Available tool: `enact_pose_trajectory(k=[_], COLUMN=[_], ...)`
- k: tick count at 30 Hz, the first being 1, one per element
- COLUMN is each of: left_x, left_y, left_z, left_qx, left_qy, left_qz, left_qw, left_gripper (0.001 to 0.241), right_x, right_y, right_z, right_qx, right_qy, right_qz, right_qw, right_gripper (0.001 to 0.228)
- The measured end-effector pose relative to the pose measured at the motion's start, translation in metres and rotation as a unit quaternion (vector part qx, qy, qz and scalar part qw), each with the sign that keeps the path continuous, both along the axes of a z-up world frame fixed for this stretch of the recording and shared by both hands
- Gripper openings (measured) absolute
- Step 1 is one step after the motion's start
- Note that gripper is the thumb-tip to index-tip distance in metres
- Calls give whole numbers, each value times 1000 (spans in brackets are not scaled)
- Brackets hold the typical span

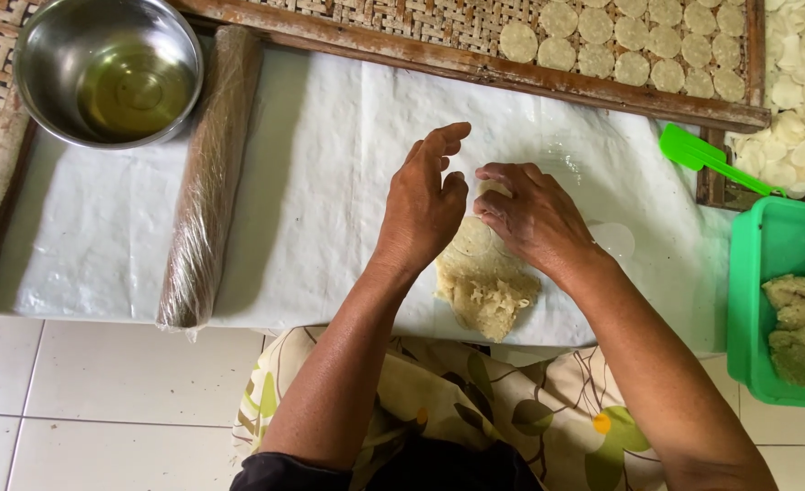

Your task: Cutting circular shapes from a thin layer of dough using a plastic cutter and placing them on a woven tray.

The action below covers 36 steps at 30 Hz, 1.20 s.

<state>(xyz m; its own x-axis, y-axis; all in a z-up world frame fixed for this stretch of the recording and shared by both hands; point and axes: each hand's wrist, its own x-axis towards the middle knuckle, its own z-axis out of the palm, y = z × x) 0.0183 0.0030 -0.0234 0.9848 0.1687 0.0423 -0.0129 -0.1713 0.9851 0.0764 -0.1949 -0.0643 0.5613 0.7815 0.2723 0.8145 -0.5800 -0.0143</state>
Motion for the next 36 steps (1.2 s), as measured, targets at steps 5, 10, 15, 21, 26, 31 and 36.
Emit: enact_pose_trajectory(k=[5, 10, 15, 21, 26, 31, 36], left_x=[-1, -2, -1, -4, -3, -6, -6], left_y=[-2, -3, -4, -3, -5, -3, 2], left_z=[0, 0, -3, 1, -2, 2, 6], left_qx=[6, 0, 6, -1, 3, 11, 6], left_qy=[3, 3, 3, -1, -17, -12, -23], left_qz=[-3, -8, -11, -18, -15, -16, -4], left_qw=[1000, 1000, 1000, 1000, 1000, 1000, 1000], left_gripper=[53, 51, 51, 50, 48, 48, 47], right_x=[-4, -19, -35, -64, -79, -81, -91], right_y=[-9, -22, -26, -43, -39, -40, -32], right_z=[4, 19, 55, 73, 60, 49, 75], right_qx=[-36, -48, -41, -14, -8, -55, -102], right_qy=[26, 98, 293, 422, 410, 379, 340], right_qz=[-40, -67, -103, -135, -162, -171, -115], right_qw=[998, 992, 950, 896, 898, 908, 928], right_gripper=[9, 11, 8, 10, 9, 10, 13])
